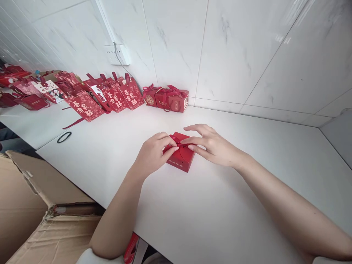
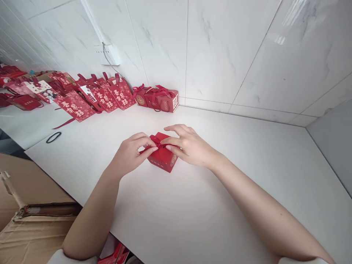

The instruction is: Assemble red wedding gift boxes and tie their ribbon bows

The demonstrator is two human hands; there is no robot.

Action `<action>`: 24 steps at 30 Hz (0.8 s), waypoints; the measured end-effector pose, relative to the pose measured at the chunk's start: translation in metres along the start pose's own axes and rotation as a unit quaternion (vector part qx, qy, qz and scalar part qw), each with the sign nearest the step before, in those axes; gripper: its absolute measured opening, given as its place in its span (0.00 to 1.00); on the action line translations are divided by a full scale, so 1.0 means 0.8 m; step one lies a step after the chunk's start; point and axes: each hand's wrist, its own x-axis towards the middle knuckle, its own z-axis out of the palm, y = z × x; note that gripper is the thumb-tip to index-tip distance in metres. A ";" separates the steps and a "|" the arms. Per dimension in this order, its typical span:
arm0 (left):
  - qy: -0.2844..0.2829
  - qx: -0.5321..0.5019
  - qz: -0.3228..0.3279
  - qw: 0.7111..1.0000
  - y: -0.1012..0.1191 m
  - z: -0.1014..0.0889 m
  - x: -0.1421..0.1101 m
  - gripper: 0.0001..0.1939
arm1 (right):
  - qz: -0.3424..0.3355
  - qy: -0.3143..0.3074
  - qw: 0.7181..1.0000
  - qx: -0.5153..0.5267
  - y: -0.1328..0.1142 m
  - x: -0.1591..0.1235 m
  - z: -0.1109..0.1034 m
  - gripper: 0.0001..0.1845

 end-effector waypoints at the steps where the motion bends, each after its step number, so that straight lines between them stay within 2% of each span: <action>1: 0.006 0.001 -0.001 1.000 0.001 0.001 0.000 0.07 | 0.000 -0.004 1.000 0.002 0.000 0.000 0.002 0.16; 3: 0.011 -0.018 -0.028 0.999 0.005 0.002 0.000 0.08 | 0.003 -0.012 1.000 0.014 0.001 0.000 0.006 0.16; 8: 0.020 -0.111 -0.145 0.983 0.010 0.000 0.001 0.06 | 0.018 -0.030 0.998 0.061 0.006 -0.001 0.006 0.16; 10: 0.006 -0.136 -0.177 0.975 0.007 -0.005 0.000 0.07 | 0.020 -0.033 0.997 0.073 0.006 -0.001 0.006 0.16; 14: -0.078 -0.203 -0.222 0.951 0.003 -0.015 -0.004 0.07 | 0.006 -0.034 0.996 0.081 0.006 0.000 0.006 0.18; 20: -0.193 -0.243 -0.233 0.922 0.007 -0.028 -0.005 0.10 | -0.041 -0.048 0.997 0.047 0.006 0.000 0.008 0.21; 24: -0.226 -0.241 -0.255 0.909 0.007 -0.029 -0.006 0.11 | -0.043 -0.082 0.995 0.029 0.008 0.000 0.008 0.23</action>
